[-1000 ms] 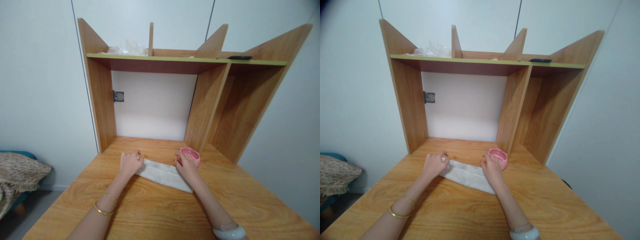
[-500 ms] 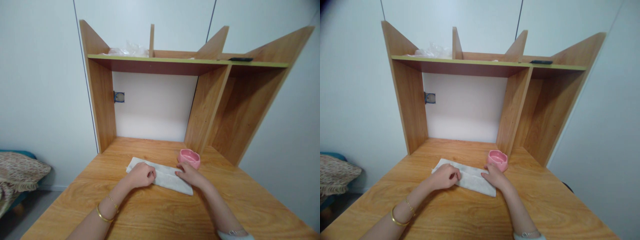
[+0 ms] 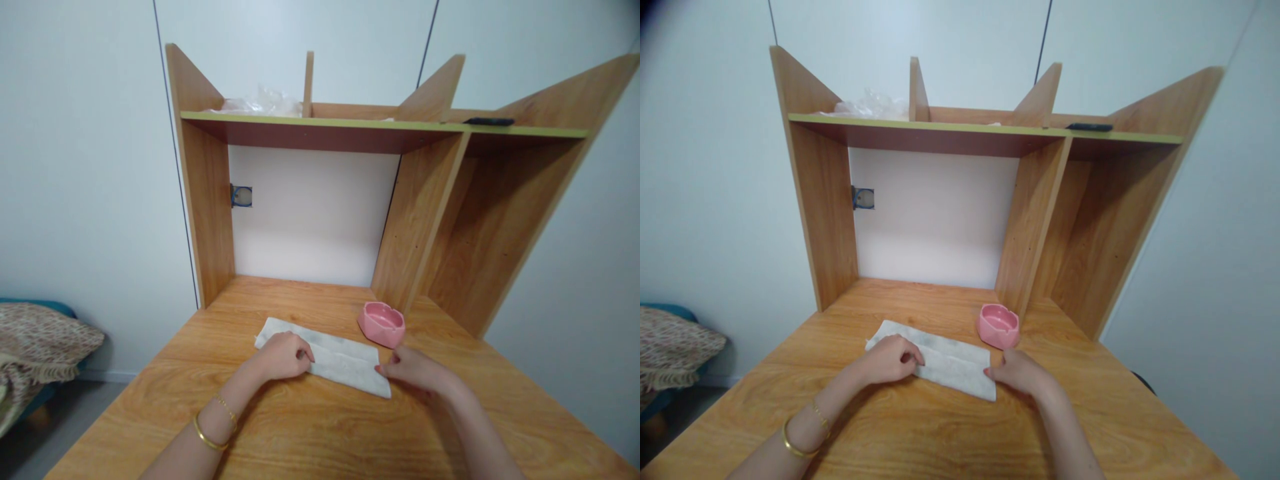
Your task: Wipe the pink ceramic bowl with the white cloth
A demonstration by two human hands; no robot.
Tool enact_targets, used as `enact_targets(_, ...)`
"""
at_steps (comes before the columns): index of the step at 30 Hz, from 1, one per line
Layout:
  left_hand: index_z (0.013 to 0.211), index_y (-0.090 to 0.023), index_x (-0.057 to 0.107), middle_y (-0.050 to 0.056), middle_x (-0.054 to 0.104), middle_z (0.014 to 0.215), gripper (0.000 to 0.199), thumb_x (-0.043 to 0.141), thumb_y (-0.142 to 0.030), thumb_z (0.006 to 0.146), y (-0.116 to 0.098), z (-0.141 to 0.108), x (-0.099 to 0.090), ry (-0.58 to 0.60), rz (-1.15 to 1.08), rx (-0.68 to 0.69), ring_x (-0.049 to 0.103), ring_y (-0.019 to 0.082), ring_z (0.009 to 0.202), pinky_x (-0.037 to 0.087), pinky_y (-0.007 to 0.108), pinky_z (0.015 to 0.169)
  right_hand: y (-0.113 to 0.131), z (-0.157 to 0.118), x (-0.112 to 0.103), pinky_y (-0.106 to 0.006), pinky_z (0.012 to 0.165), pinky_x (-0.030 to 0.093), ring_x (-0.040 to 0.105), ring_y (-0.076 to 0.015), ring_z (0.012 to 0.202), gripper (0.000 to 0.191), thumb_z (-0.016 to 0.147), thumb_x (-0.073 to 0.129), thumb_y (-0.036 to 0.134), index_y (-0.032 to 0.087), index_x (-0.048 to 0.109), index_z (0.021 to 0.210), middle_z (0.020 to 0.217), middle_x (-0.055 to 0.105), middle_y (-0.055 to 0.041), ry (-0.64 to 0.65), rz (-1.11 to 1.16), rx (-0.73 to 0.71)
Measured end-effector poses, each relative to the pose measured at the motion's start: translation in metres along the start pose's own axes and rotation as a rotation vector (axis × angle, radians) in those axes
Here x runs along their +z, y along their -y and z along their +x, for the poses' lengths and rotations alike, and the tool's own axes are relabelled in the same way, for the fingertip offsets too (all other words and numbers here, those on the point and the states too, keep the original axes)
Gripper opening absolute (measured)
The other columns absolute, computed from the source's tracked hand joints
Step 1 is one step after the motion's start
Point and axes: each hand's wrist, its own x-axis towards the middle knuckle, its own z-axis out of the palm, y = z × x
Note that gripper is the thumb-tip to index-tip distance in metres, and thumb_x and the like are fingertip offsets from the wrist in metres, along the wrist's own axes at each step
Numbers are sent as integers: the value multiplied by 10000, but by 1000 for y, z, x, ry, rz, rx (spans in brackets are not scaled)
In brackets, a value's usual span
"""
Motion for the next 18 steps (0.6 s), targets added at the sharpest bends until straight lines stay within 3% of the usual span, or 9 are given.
enact_targets(11, 817, -237, 722, 6, 694, 666, 343, 434, -168, 643, 3, 1, 1, 14, -38, -3, 570, 137, 550, 374, 210, 528, 1, 16, 15, -209, 445, 222, 377, -84, 504, 167, 562, 580, 172, 188, 415, 537, 491, 400, 62, 73, 84, -70)
enact_targets(18, 822, -236, 723, -13, 668, 583, 354, 424, -159, 650, 1, 1, -1, 16, -50, 30, 535, 121, 511, 366, 199, 526, 4, 13, 12, -204, 485, 277, 395, -88, 533, 121, 585, 526, 197, 189, 407, 599, 555, 426, 55, 8, 282, -98)
